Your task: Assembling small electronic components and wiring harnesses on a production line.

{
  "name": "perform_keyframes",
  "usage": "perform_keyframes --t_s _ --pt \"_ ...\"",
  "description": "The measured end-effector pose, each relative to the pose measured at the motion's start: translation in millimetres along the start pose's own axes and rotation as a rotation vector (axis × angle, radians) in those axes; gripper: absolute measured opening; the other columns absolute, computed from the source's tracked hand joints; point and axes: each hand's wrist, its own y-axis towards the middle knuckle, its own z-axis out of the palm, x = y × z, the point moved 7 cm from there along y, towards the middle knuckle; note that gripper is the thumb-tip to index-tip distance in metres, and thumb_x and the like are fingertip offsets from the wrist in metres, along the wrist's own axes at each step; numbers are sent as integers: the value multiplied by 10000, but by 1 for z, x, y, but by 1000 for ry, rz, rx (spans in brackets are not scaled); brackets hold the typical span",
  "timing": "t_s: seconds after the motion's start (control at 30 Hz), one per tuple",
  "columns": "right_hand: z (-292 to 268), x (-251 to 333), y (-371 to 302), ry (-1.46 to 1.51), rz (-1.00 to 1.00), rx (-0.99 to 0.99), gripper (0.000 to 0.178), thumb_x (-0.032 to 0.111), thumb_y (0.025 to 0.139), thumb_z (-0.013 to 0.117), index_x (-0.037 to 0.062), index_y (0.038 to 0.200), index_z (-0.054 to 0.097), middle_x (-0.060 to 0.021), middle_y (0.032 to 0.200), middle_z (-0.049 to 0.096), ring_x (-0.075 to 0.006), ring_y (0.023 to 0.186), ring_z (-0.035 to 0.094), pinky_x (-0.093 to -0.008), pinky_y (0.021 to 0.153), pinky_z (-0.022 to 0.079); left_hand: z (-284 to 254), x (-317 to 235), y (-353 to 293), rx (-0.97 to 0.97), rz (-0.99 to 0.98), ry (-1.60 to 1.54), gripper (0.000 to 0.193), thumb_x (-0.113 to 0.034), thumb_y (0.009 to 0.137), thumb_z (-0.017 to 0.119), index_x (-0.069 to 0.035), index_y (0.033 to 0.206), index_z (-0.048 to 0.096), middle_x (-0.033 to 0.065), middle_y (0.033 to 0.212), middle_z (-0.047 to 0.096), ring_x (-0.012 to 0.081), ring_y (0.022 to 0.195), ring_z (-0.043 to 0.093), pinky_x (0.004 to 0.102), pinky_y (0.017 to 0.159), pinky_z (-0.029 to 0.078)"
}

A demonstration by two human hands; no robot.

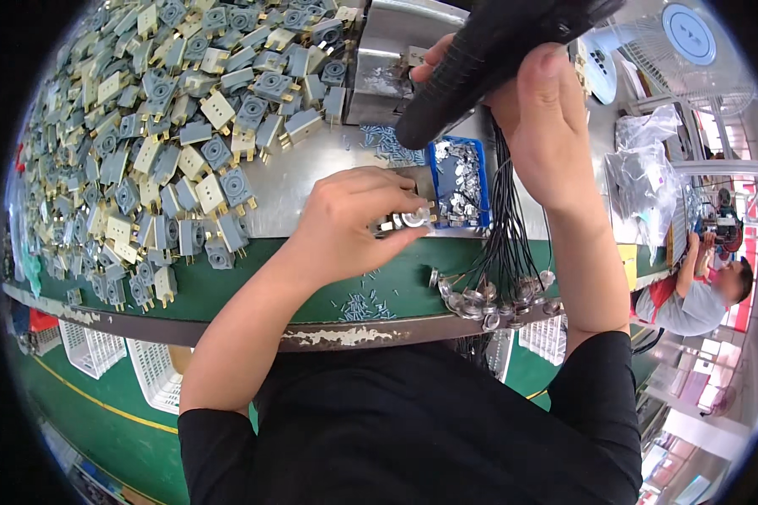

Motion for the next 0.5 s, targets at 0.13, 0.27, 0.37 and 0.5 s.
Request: perform_keyframes --t_s 0.13,0.27,0.37,0.5 --pt "-1 22 -9 -342 22 -54 646 646 1054 529 5 988 571 -74 747 587 -209 725 630 -359 650 513 -2 -1 -1 33 4 -51 291 -71 711 928 -21 952 772 144 983 782 320 960 772 390 802 620" --pt "16 17 -33 -995 394 591 495 360 1008 690 -38 1298 645 -206 1209 698 -388 1109 671 -464 1000 519 -8 -2 -7 -11 43 -16 282 -70 724 918 -26 963 776 139 996 785 321 952 772 383 799 617" --pt "32 18 -57 -808 27 536 497 216 855 829 -22 1254 650 -194 1139 689 -413 1009 678 -491 888 549 -11 -7 -1 -103 35 -18 319 -101 721 937 -43 996 787 116 977 794 269 883 776 351 765 611" --pt "40 6 -65 -877 29 407 466 133 821 828 18 1241 664 -178 1079 673 -391 979 682 -438 834 571 -21 -3 -4 -224 -113 26 372 -155 708 973 -42 1015 796 103 976 801 194 799 771 299 716 598"
